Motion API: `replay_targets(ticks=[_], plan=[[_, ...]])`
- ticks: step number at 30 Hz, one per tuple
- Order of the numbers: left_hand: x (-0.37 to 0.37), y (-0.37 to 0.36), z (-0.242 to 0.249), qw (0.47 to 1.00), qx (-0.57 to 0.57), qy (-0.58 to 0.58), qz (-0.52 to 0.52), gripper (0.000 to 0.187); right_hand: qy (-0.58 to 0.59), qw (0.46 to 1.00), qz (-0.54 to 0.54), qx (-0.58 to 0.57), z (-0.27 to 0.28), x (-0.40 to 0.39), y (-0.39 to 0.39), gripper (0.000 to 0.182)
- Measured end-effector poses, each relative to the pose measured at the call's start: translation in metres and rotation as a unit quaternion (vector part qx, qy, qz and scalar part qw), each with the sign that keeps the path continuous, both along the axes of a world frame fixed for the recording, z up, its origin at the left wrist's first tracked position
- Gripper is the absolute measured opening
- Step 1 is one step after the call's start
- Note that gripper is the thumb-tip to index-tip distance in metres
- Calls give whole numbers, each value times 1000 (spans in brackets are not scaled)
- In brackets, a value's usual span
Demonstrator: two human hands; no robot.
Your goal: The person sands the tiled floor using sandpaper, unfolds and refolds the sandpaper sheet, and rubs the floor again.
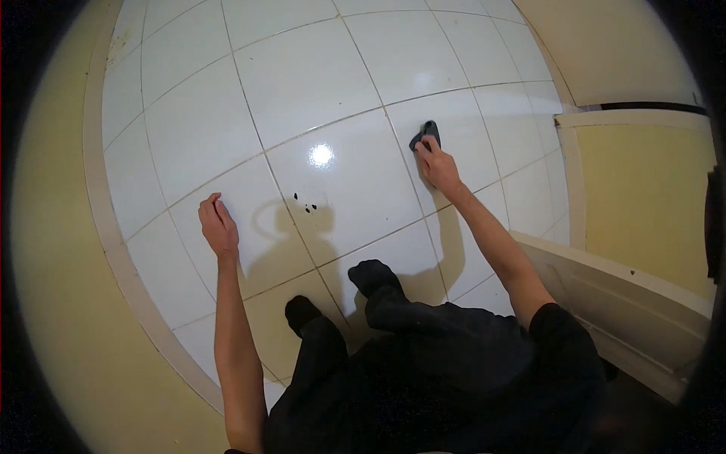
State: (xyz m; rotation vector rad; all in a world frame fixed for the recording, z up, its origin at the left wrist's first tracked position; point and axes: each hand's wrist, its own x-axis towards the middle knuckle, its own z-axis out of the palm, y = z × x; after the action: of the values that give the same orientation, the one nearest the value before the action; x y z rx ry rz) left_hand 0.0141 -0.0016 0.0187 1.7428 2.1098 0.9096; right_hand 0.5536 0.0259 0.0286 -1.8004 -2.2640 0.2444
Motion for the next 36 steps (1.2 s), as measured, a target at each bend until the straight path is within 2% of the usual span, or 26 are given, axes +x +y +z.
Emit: replay_targets(ticks=[5,8,15,18,24,31,36], plan=[[2,-5,0,1000,-5,-6,-1,23,-18,999,-41,-10,2,-8,30,25],[0,1,1,1000,-8,-4,4,24,-21,1000,-13,0,4,-13,9,24],[3,-5,1,1000,-1,-5,3,23,-45,999,-17,-18,8,-9,41,29],[-1,0,-2,1000,18,-4,-8,23,-61,997,-13,-39,9,-12,22,26],[2,-2,-3,1000,1,0,-1,22,-83,996,-13,-32,9,-7,51,26],[0,-2,-1,1000,-3,4,-2,22,-98,994,21,-54,20,-14,37,24],[0,-3,-1,1000,-4,3,0,22,-106,992,1,-62,13,-15,33,22]])
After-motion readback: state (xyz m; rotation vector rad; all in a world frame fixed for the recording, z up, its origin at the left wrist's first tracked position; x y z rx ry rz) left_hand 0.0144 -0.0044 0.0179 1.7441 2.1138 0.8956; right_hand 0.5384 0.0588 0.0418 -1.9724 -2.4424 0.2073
